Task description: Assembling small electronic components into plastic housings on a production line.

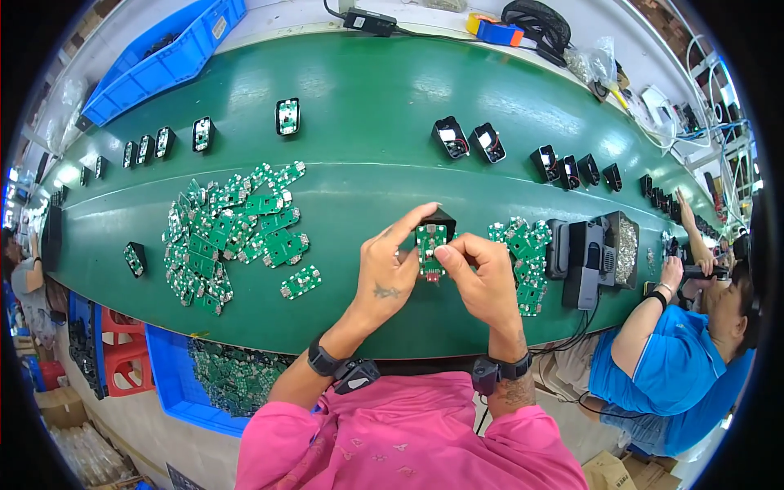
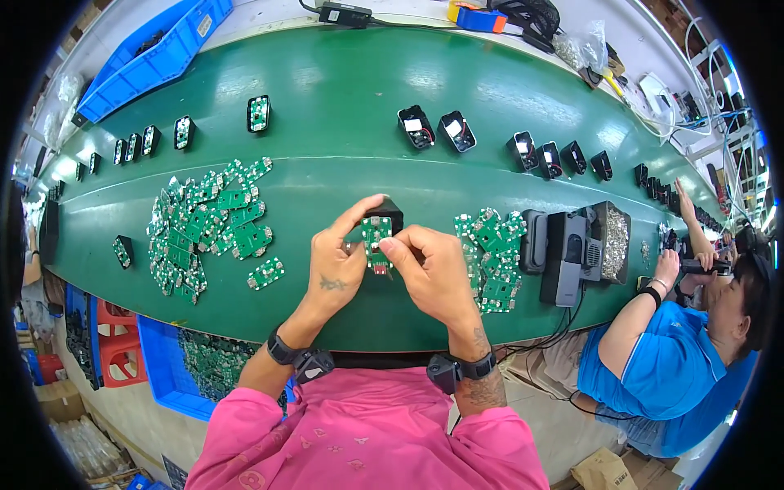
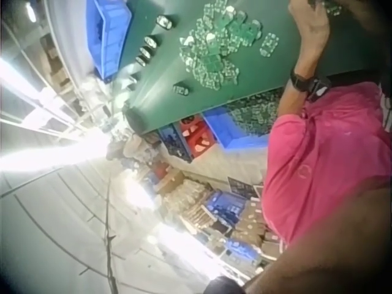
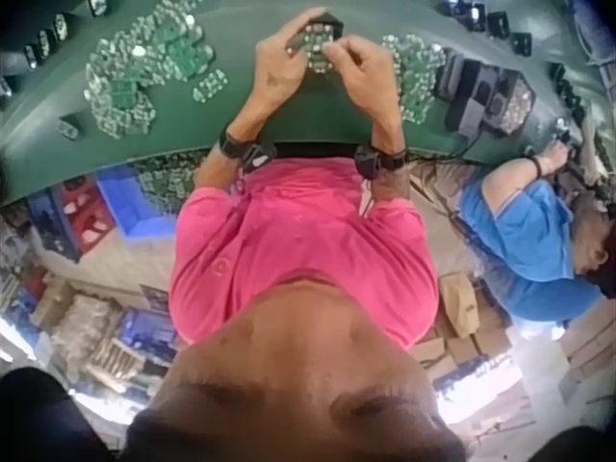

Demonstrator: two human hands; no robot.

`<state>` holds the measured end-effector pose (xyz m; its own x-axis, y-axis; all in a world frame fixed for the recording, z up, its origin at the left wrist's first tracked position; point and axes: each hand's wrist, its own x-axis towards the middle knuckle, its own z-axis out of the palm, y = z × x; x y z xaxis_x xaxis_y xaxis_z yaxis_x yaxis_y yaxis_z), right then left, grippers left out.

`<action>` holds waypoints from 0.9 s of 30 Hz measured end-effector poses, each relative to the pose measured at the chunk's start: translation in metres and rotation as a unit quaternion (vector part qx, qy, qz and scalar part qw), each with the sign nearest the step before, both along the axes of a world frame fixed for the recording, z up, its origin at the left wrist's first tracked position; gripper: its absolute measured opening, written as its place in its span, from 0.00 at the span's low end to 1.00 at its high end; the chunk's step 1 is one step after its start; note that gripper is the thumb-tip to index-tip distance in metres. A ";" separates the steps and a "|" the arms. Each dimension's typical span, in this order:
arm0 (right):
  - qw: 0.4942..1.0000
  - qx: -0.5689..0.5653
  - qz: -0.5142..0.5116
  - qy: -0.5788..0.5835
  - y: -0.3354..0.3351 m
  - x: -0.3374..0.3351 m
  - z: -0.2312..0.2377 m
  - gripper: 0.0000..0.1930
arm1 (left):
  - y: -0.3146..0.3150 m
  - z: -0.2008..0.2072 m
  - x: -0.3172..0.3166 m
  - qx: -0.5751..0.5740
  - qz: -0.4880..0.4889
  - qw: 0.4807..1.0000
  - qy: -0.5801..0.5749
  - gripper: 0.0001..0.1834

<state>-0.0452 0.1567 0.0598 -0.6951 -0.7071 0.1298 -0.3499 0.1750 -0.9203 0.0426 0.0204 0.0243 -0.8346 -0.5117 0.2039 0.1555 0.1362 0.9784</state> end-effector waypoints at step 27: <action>0.999 0.006 -0.041 0.007 -0.027 0.018 -0.014 0.21 | 0.000 -0.002 0.004 0.130 0.004 0.992 -0.008 0.15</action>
<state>-0.0268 0.1292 0.0461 -0.7487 -0.6498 0.1312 -0.3467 0.2152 -0.9130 0.0465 0.0199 0.0224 -0.8321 -0.5523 0.0511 0.1392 -0.1187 0.9831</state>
